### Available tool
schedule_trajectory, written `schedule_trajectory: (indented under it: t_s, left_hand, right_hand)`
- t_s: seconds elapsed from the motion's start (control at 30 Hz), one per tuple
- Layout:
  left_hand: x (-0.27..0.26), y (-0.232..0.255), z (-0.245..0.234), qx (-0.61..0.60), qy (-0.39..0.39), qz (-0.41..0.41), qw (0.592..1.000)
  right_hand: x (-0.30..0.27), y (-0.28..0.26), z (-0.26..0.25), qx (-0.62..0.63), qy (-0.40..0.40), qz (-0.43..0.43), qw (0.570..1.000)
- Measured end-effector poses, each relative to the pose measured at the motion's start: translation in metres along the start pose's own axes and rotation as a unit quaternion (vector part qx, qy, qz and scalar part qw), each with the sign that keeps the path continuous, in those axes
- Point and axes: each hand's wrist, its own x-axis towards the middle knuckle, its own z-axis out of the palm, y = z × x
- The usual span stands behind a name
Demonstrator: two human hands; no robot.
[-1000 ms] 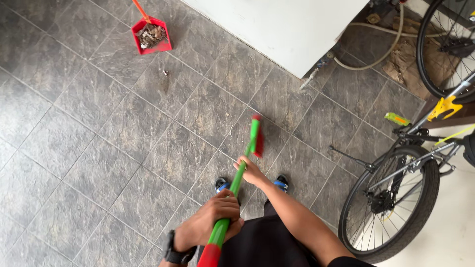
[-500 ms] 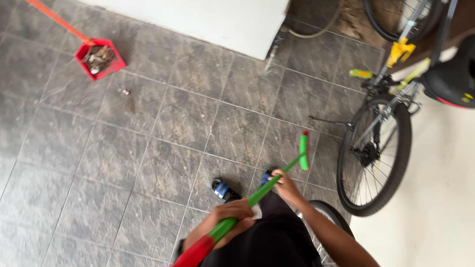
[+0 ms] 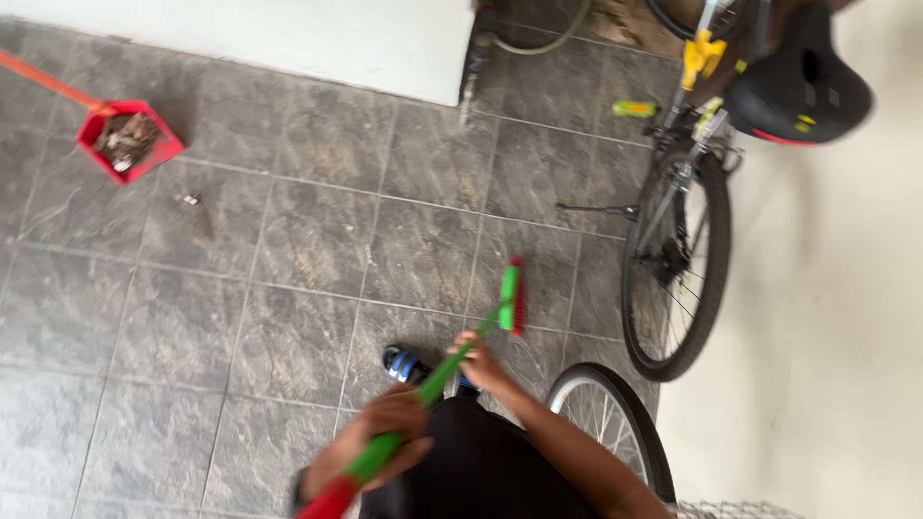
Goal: The person sweeps debris from the floor using a broom and directs it toward a dustpan.
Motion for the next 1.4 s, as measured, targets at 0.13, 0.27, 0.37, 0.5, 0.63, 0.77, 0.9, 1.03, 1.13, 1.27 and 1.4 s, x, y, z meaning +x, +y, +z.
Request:
schedule_trajectory:
  t_s: [0.13,0.27,0.37,0.5,0.63,0.77,0.9,1.03,1.13,1.27,1.4]
  left_hand:
    - [-0.010,0.043,-0.014,-0.023,0.005,-0.069,0.997]
    - [-0.014,0.052,0.009,-0.033,0.004,-0.089,0.995]
    - [-0.005,0.036,0.033,0.000,0.019,-0.052,0.998]
    - [0.003,0.001,0.076,-0.001,0.020,-0.151,0.988]
    - [0.022,-0.038,0.111,-0.026,-0.029,-0.108,0.993]
    - [0.007,-0.041,0.101,-0.032,-0.044,-0.109,0.993]
    - [-0.030,-0.028,0.058,-0.019,0.013,-0.118,0.993]
    - [-0.064,0.004,-0.018,-0.055,0.130,-0.070,0.988]
    - [-0.080,0.037,-0.070,-0.009,0.082,-0.059,0.995]
    - [-0.087,0.073,-0.104,0.045,0.030,-0.059,0.997]
    - [-0.108,0.097,-0.133,0.013,0.030,-0.020,0.999]
  right_hand:
    - [-0.005,-0.029,0.013,0.096,-0.051,0.050,0.993]
    - [-0.035,-0.019,-0.011,0.019,-0.074,0.077,0.994]
    - [-0.057,0.009,-0.045,-0.038,0.008,-0.035,0.999]
    - [-0.079,0.039,-0.110,-0.123,0.032,0.084,0.988]
    - [-0.094,0.042,-0.157,-0.239,0.086,0.140,0.957]
    - [-0.081,0.039,-0.130,-0.260,0.083,0.201,0.941]
    - [-0.042,0.027,-0.037,-0.175,0.097,0.172,0.965]
    - [0.007,-0.008,0.076,-0.116,0.116,0.082,0.983]
    - [0.044,-0.046,0.144,-0.133,0.131,0.081,0.979]
    - [0.070,-0.102,0.175,-0.149,0.051,0.043,0.987]
    - [0.062,-0.152,0.170,-0.171,-0.029,0.023,0.985]
